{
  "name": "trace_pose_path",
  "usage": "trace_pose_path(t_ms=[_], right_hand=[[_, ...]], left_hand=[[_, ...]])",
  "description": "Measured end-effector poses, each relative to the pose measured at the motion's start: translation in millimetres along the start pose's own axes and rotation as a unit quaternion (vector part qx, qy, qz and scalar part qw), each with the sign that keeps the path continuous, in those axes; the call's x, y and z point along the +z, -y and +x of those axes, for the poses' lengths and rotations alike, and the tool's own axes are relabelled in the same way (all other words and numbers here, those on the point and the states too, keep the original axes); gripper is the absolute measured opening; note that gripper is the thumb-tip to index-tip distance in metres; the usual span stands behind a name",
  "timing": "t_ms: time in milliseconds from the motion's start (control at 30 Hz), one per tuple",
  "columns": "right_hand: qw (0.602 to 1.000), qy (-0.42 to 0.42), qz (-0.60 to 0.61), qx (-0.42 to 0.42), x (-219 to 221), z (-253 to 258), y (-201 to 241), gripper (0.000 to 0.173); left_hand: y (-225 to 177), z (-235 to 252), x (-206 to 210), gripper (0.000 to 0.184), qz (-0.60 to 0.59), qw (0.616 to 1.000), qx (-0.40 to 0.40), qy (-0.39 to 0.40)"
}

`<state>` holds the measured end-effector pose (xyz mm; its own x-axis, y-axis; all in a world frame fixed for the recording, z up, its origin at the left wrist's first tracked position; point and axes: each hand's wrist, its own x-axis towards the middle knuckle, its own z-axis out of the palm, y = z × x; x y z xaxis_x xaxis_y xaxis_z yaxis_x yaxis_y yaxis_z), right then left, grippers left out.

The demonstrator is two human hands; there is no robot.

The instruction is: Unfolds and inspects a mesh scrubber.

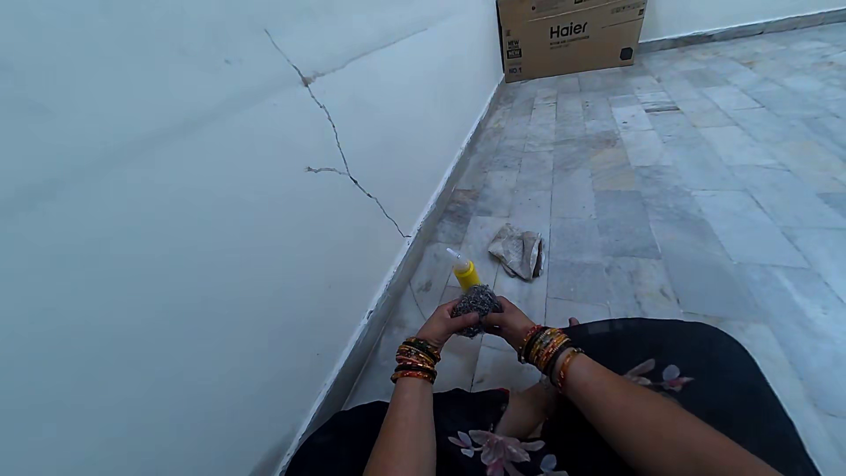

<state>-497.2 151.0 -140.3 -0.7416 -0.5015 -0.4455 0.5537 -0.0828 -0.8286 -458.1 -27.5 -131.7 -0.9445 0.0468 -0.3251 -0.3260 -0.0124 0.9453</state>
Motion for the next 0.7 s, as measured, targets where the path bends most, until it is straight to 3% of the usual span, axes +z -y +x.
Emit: trace_pose_path(t_ms=[200,400,700], right_hand=[[0.998,-0.02,0.066,-0.006,1.3,7.5,-8.0,0.037],[0.997,-0.049,-0.049,0.02,6.5,-1.6,1.6,0.023],[0.991,0.025,-0.13,0.018,17.9,-6.0,-19.2,0.034]], left_hand=[[0.2,4.9,12.5,0.033,-0.032,0.997,-0.01,-0.064],[-2.0,10.3,17.2,0.019,-0.005,0.982,-0.021,-0.189],[18.8,22.9,-19.4,0.023,-0.123,0.922,-0.073,-0.36]])
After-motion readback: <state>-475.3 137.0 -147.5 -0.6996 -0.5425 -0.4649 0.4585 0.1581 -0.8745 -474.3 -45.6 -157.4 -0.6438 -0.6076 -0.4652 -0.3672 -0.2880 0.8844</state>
